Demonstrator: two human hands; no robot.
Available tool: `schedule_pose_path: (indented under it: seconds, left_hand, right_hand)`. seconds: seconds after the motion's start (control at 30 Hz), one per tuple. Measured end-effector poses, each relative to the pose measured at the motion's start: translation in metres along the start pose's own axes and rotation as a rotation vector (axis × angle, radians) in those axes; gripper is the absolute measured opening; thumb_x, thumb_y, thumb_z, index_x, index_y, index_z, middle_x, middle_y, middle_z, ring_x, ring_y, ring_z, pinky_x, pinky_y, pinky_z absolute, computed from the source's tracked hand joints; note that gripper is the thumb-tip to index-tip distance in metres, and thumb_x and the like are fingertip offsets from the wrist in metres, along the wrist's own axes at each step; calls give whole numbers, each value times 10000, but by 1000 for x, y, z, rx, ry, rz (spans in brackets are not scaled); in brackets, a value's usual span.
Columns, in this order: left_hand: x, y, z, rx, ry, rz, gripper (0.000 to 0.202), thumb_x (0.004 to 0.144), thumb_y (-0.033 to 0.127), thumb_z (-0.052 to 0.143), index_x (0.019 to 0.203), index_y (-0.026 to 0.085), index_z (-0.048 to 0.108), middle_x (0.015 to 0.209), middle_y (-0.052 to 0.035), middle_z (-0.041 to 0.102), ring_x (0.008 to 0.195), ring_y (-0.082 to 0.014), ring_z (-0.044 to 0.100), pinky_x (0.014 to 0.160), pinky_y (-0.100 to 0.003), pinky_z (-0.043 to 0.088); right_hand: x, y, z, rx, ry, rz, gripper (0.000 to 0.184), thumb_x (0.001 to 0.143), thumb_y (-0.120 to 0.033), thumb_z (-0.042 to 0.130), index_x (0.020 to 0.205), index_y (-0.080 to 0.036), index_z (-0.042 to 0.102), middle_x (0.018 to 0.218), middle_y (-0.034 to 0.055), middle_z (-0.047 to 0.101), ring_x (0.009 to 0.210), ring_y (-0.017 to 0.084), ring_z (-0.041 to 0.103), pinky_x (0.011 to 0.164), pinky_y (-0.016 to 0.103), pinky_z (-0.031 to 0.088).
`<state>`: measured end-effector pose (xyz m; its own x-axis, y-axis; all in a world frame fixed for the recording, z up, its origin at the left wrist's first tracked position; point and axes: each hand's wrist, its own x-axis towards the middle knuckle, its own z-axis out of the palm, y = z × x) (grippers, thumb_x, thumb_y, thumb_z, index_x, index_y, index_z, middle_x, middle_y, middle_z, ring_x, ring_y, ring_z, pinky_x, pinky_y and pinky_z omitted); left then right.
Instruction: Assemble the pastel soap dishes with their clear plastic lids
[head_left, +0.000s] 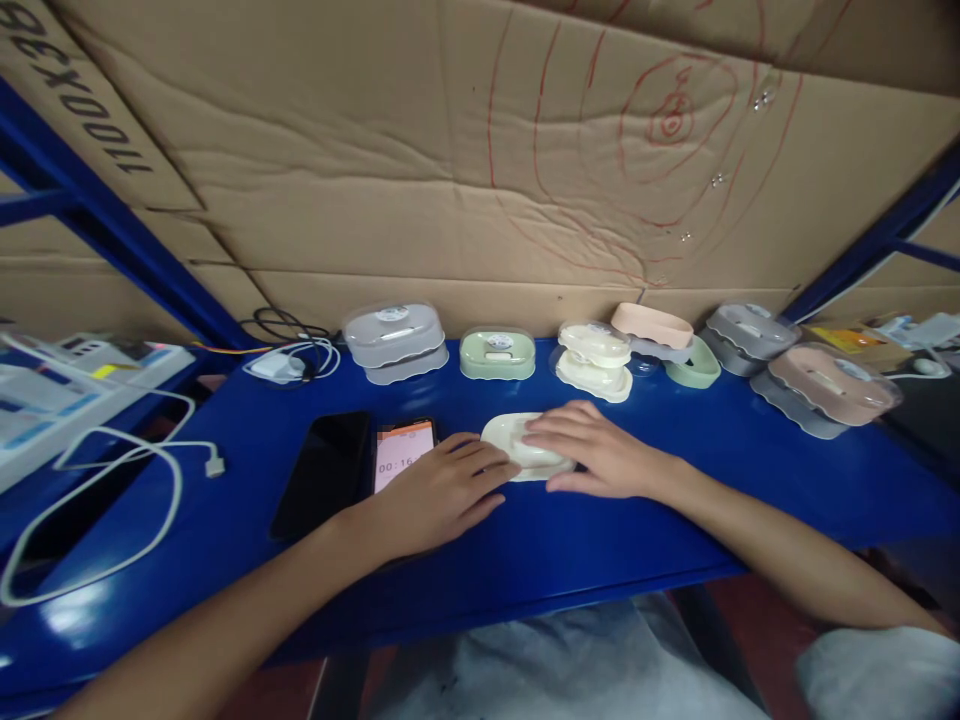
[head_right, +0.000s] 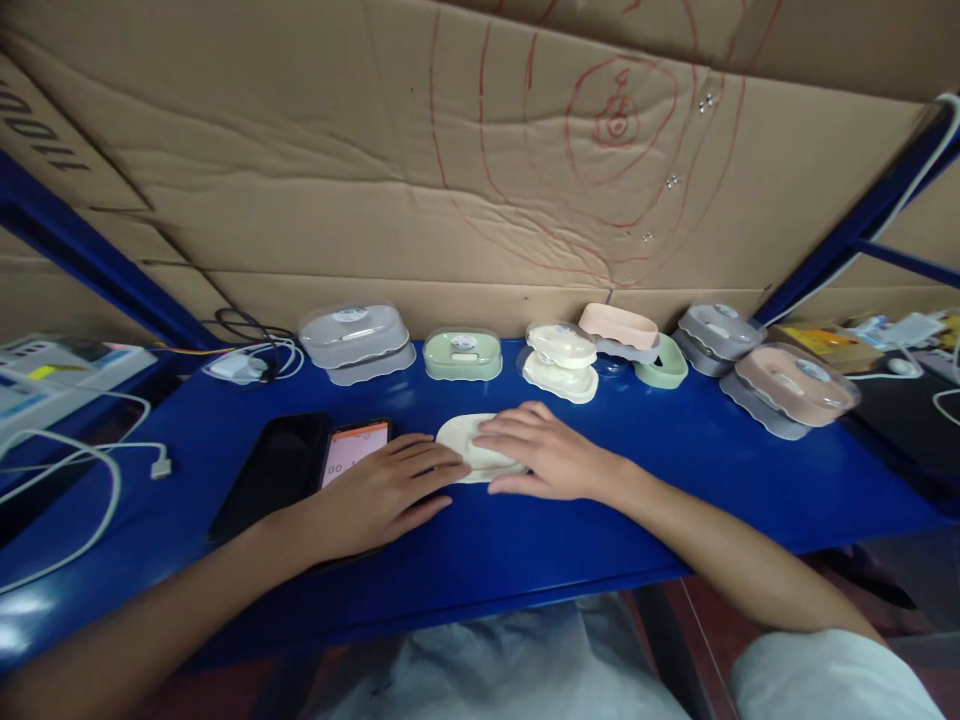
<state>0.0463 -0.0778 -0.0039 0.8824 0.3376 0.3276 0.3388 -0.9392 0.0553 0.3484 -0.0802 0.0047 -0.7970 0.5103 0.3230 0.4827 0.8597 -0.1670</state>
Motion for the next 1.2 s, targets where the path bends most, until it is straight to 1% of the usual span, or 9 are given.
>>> schedule_pose_path:
  seconds: [0.07,0.23,0.4,0.57,0.67,0.77,0.97,1.1,1.2]
  left_hand:
    - [-1,0,-1,-69,-4,-23,299,1076,290,599,1354,199,659,1304,-87,742,1186,-251,697,1078,-435,537]
    - [-1,0,-2,-91,6,-14,304,1073,276,598,1363,200,653,1305,-94,740,1200,-256,692,1107,-458,532]
    - [1,3,-3,-28,30,9,295,1071,255,585,1352,196,652,1329,-115,713,1196,-278,683,1078,-478,552]
    - [2,5,-6,33,69,27,338,1083,268,560,1410,212,625,1430,-129,655,1221,-297,661,1062,-491,567]
    - [2,6,-10,71,88,3,362,1089,275,550,1443,232,615,1473,-131,624,1228,-305,648,1062,-507,568]
    - [1,7,-13,97,86,-15,358,1095,270,541,1440,228,625,1483,-132,617,1248,-308,636,1088,-522,552]
    - [0,5,-10,66,42,-1,345,1097,266,529,1419,214,640,1482,-136,611,1250,-317,633,1081,-544,550]
    - [-1,5,-6,33,10,2,315,1085,267,552,1374,215,666,1465,-125,624,1224,-314,644,1048,-522,561]
    - [0,5,-5,35,4,-2,296,1082,257,559,1347,210,684,1428,-119,656,1225,-315,654,1067,-528,543]
  right_hand:
    - [2,-6,6,36,-40,-20,602,1049,-568,625,1520,-197,573,1489,166,659,1401,296,594,1165,508,409]
    - [-1,2,12,-3,-10,-49,359,1095,-387,596,1374,-185,694,1479,158,668,1383,290,619,1111,493,465]
    - [-5,6,11,8,-13,-24,322,1100,-374,586,1345,-205,711,1485,143,668,1390,280,623,1081,478,522]
    - [-5,6,11,-25,10,-35,309,1096,-342,588,1350,-217,713,1503,134,655,1412,282,601,1135,494,512]
    - [-6,12,1,-122,57,-15,291,1097,-314,573,1331,-225,722,1523,126,640,1410,284,600,1147,508,504]
    - [-12,31,-20,-278,144,91,278,1105,-303,545,1303,-252,734,1536,102,634,1439,295,572,1159,534,468]
    - [-46,97,-62,-540,420,433,295,1105,-405,538,1220,-238,751,1502,134,657,1397,333,593,1142,559,379]
    - [-64,127,-67,-562,476,501,367,1129,-437,457,1235,-238,747,1487,151,662,1361,338,600,1094,555,367]
    - [-65,129,-65,-579,523,536,401,1131,-445,428,1286,-231,729,1507,185,632,1356,357,574,1076,568,360]
